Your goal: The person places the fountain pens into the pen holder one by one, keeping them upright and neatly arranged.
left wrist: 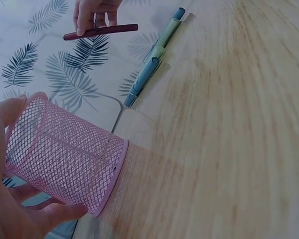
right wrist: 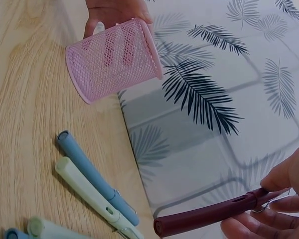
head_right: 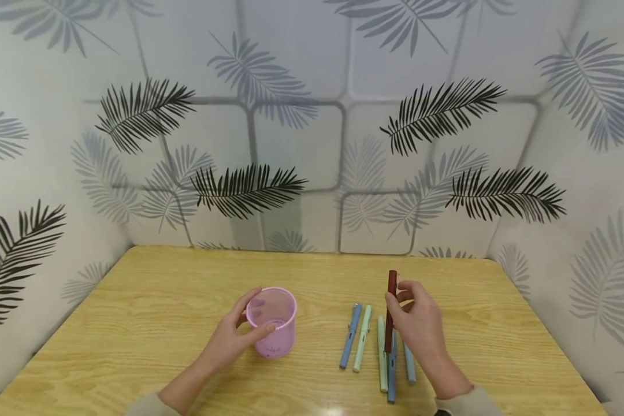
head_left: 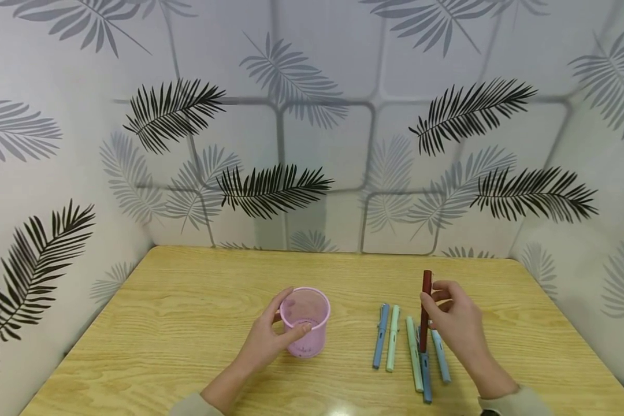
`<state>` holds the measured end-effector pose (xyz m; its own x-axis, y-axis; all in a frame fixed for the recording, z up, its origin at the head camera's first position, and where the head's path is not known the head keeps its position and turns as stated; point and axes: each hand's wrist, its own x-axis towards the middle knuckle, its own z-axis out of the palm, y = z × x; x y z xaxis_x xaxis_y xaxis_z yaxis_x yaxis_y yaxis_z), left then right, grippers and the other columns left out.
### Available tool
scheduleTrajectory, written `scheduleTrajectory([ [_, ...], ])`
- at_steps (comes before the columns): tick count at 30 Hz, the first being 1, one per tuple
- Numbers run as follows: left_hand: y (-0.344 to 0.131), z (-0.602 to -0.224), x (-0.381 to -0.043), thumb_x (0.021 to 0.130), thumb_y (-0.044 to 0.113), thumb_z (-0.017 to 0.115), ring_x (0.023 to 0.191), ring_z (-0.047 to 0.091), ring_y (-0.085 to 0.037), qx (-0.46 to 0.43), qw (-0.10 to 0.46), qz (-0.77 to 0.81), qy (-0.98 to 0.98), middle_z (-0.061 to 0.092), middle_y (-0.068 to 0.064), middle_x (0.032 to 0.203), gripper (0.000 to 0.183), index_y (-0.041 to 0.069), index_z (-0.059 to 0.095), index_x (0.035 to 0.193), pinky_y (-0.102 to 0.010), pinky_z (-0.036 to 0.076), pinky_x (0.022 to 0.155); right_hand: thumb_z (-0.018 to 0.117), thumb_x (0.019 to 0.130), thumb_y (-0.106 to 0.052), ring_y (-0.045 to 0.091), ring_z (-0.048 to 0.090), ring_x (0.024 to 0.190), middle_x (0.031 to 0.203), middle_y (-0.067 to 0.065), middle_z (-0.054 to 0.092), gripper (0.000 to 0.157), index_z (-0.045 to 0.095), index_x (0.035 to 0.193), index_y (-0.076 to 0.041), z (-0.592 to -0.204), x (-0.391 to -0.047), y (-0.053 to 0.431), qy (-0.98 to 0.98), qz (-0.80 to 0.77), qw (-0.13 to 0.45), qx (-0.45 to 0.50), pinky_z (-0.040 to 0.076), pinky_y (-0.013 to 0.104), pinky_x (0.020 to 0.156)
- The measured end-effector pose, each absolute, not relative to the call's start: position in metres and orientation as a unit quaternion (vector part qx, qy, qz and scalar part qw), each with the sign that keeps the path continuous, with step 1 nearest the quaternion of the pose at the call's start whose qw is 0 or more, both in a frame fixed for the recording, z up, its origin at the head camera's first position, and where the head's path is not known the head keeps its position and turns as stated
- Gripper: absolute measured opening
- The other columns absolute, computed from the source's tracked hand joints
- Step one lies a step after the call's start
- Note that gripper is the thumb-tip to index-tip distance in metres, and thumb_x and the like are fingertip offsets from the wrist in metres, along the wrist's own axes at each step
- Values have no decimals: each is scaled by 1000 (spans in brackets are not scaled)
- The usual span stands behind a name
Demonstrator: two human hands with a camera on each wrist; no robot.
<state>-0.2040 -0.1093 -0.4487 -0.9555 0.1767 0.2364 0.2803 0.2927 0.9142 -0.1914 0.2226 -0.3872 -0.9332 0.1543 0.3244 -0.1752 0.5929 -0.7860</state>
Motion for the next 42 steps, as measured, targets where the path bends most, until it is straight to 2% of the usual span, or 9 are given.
scheduleTrajectory([
  [9, -110, -446, -202, 78, 32, 75, 111, 52, -36, -142, 48, -577, -803, 45, -13, 136, 73, 28, 38, 141, -42, 50, 76, 63, 90, -20, 14, 58, 66, 92, 14, 59, 30, 56, 112, -1, -389, -195, 209, -858, 465, 215, 36, 52, 27, 50],
  [15, -110, -450, -203, 78, 34, 74, 110, 53, -37, -143, 52, -571, -807, 44, -16, 136, 76, 22, 36, 143, -43, 50, 78, 64, 89, -16, 14, 58, 66, 90, 12, 59, 27, 56, 111, -2, -387, -200, 195, -844, 475, 240, 66, 53, 27, 50],
  [21, -109, -450, -202, 79, 29, 74, 111, 51, -37, -139, 49, -579, -802, 43, -16, 137, 75, 22, 36, 143, -44, 50, 78, 65, 87, -12, 15, 57, 65, 90, 11, 59, 27, 56, 111, -2, -386, -204, 181, -830, 494, 245, 81, 53, 32, 50],
  [27, -106, -427, -189, 81, 20, 73, 111, 49, -43, -142, 45, -582, -799, 42, -22, 137, 75, 10, 34, 144, -46, 50, 78, 65, 87, -12, 16, 57, 67, 91, 10, 59, 28, 56, 113, -3, -383, -205, 168, -822, 508, 240, 91, 53, 30, 50],
  [33, -105, -411, -179, 81, 17, 72, 111, 49, -44, -141, 41, -581, -800, 43, -23, 134, 72, 9, 35, 143, -44, 50, 77, 65, 87, -14, 17, 58, 69, 92, 9, 59, 29, 56, 113, -4, -380, -206, 153, -807, 532, 233, 106, 54, 30, 52],
  [38, -104, -415, -182, 81, 17, 73, 111, 49, -44, -143, 46, -585, -797, 44, -24, 134, 73, 8, 35, 142, -44, 50, 78, 65, 87, -12, 17, 59, 69, 91, 9, 58, 29, 56, 114, -5, -376, -207, 141, -786, 560, 234, 118, 54, 32, 53],
  [42, -106, -431, -192, 80, 21, 74, 112, 49, -42, -136, 51, -585, -798, 44, -20, 135, 75, 11, 35, 143, -46, 50, 78, 65, 87, -10, 19, 60, 68, 90, 9, 58, 28, 56, 113, -4, -373, -208, 130, -768, 578, 242, 134, 54, 37, 53],
])
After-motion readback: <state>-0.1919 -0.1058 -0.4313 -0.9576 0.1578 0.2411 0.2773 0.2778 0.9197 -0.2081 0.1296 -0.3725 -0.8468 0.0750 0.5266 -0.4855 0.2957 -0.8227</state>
